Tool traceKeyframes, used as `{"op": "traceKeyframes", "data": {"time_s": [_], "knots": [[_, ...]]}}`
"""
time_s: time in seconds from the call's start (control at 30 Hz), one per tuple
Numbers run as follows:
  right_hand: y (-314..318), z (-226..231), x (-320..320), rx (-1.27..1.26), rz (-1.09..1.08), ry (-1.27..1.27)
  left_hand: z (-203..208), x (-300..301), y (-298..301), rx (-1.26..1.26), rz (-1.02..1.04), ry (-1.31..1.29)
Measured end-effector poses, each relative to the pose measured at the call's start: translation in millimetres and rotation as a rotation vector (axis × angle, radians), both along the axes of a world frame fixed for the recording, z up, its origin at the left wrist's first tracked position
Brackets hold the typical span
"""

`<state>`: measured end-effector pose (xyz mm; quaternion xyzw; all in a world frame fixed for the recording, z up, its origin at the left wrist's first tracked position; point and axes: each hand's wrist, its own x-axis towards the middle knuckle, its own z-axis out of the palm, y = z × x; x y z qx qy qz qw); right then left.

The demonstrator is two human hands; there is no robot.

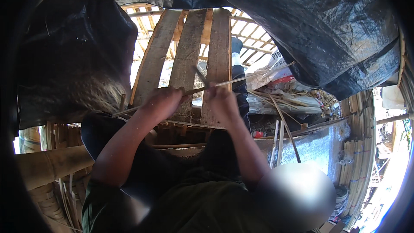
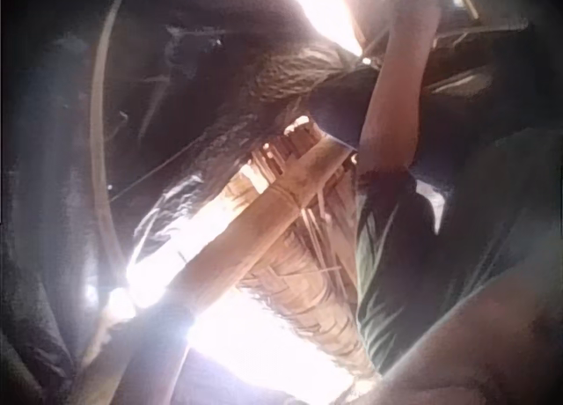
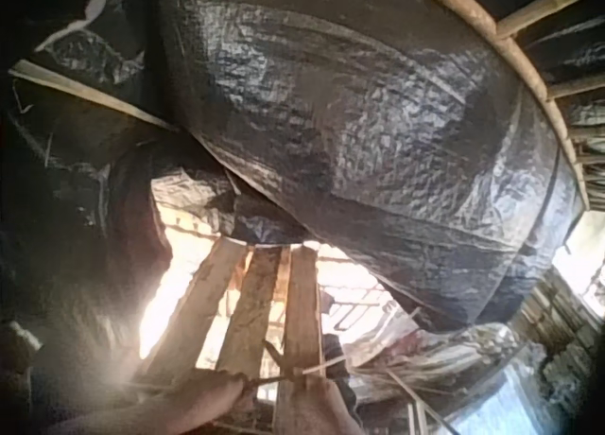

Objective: The person scrapes a bamboo strip using a knife, holds a smartphone, and scrapes the bamboo strip again using the knife.

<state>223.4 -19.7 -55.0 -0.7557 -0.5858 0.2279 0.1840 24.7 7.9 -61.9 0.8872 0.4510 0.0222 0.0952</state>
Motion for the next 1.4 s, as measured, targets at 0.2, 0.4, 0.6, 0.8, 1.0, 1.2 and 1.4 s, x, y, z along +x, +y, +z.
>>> {"op": "traceKeyframes", "data": {"time_s": [0.2, 0.4, 0.6, 0.8, 1.0, 1.2, 1.4], "knots": [[-9.6, -23.3, 8.7, 0.103, -0.026, -0.016, 9.3, 12.0, -6.0, 0.049, 0.005, 0.02], [9.5, -24.2, 43.0, 0.071, -0.017, -0.092, 5.6, 3.0, -5.8, 0.054, 0.016, 0.076], [-20.4, -43.5, -20.0, 0.446, 0.49, -0.356, -1.3, 1.4, -7.8, 0.142, -0.07, -0.073], [18.9, -40.1, 75.2, 0.018, -0.193, 0.145, 31.1, 0.4, -5.7, 0.079, 0.021, 0.182], [27.2, -33.5, 105.7, 0.0, -0.525, 0.478, 66.3, -31.0, 17.3, 0.007, 0.034, 0.141], [39.5, -34.4, 83.4, -0.04, -0.587, 0.63, 53.4, -46.1, 26.8, -0.057, 0.034, -0.073], [33.0, -64.3, 56.7, 0.296, -0.443, 0.43, 48.8, 16.6, 26.0, -0.157, 0.021, -0.042]]}}
